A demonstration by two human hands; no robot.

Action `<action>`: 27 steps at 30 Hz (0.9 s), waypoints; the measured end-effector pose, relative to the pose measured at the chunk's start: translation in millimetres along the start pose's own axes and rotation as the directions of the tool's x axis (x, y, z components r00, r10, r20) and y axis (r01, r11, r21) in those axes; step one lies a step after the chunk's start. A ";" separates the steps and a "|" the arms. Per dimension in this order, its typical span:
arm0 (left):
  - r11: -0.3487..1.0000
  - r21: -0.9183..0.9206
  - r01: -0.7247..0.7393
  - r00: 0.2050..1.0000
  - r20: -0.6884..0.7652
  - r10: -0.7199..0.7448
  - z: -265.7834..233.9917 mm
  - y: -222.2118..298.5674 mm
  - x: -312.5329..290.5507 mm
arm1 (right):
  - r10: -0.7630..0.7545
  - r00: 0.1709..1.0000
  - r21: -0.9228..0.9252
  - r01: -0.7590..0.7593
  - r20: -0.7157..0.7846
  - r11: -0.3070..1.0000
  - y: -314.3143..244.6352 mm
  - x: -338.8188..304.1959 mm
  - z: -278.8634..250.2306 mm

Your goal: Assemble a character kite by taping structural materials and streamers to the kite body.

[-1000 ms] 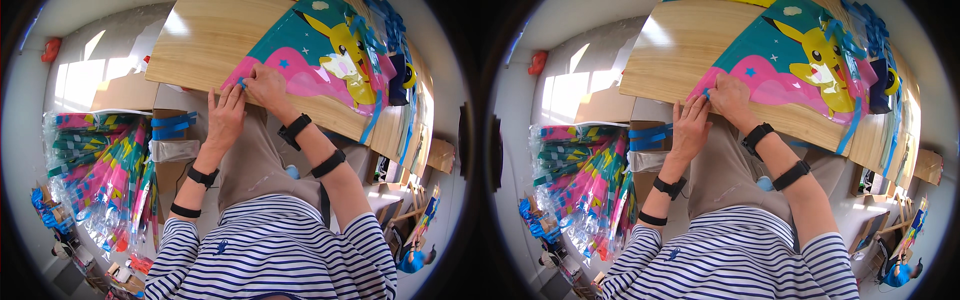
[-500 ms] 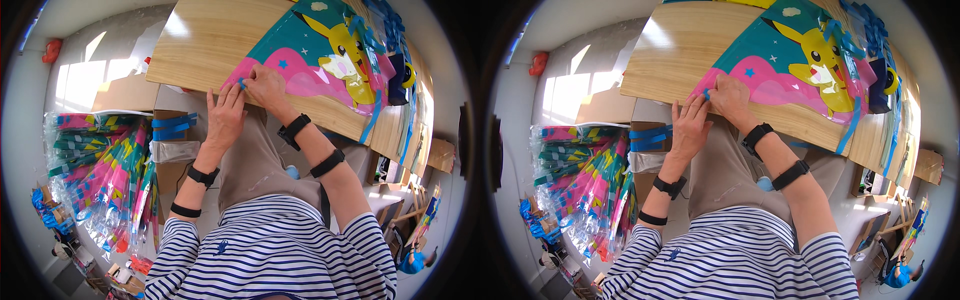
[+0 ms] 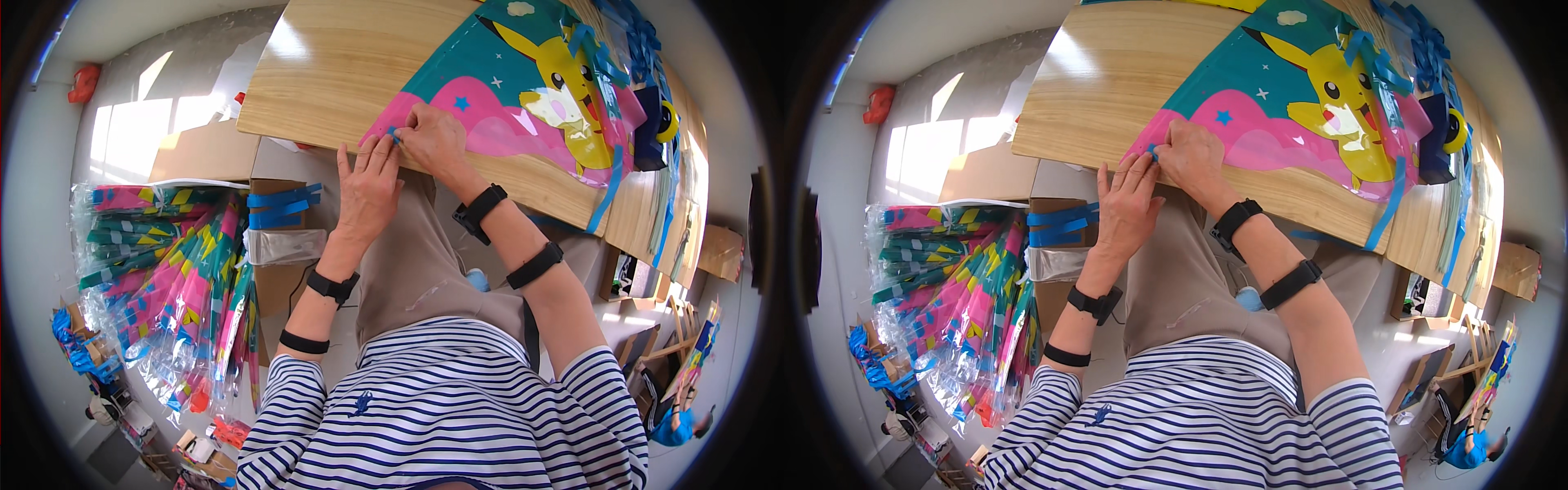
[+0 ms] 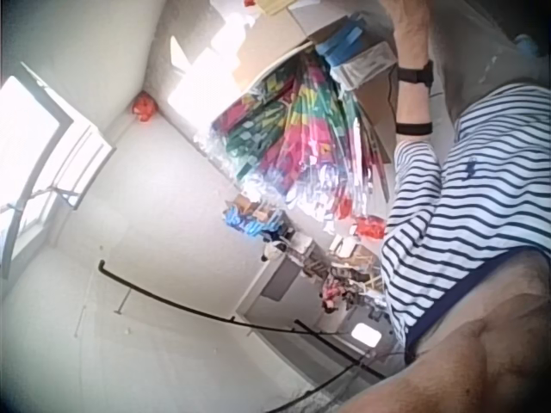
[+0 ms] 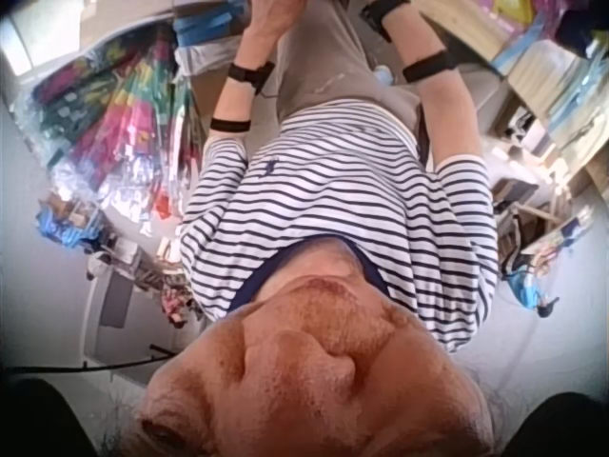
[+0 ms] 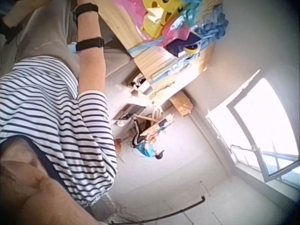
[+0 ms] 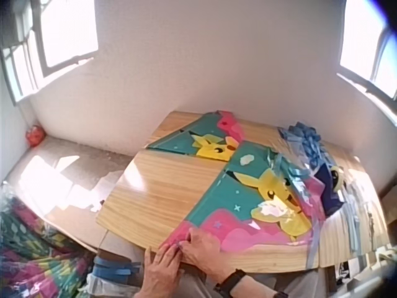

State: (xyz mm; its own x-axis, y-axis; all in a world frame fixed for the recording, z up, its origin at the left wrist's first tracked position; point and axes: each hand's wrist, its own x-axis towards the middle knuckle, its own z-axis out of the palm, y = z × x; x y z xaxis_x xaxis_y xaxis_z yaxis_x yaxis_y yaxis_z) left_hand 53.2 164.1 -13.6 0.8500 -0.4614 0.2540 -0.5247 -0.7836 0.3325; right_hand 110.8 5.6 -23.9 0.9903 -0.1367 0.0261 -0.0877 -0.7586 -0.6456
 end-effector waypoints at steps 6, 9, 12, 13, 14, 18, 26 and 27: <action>1.000 0.020 0.001 1.000 0.004 -0.001 -0.4 0.4 0.7 | 0.021 1.000 -0.017 -0.021 0.013 1.000 -1.3 -0.6 -1.2; 0.999 0.039 0.007 1.000 0.010 -0.007 -0.1 1.4 1.0 | 0.025 1.000 -0.012 -0.025 0.016 1.000 -2.0 -0.4 -2.0; 0.998 0.060 0.012 1.000 0.014 -0.013 0.6 3.1 1.8 | 0.031 0.999 -0.013 -0.031 0.024 0.999 -2.6 0.6 -3.0; 0.998 0.066 0.011 1.000 0.016 -0.012 0.8 3.2 2.0 | 0.037 0.999 -0.014 -0.036 0.027 0.999 -3.0 0.7 -3.3; 0.997 0.071 0.010 1.000 0.017 -0.011 1.1 3.9 2.1 | 0.042 0.999 -0.015 -0.042 0.030 0.999 -2.7 0.5 -3.7; 0.998 0.053 0.016 1.000 0.021 -0.017 1.2 3.9 2.2 | 0.008 1.000 -0.020 -0.008 -0.006 1.000 0.0 0.7 0.1; 0.993 0.115 -0.019 1.000 0.023 0.016 -2.3 2.6 -0.2 | -0.021 1.000 -0.028 0.021 0.002 0.999 -0.3 1.2 1.1; 0.992 0.124 -0.019 0.999 0.027 0.016 -2.9 3.6 0.5 | 0.019 0.999 0.078 -0.022 0.050 0.997 4.9 5.8 1.7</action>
State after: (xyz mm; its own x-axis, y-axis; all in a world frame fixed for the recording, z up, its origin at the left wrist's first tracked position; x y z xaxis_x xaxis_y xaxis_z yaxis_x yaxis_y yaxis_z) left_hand 51.6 162.3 -9.6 0.8424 -0.4852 0.2345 -0.5315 -0.8201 0.2122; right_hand 116.3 2.2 -28.2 0.9926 -0.1189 -0.0238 -0.1012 -0.7036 -0.7033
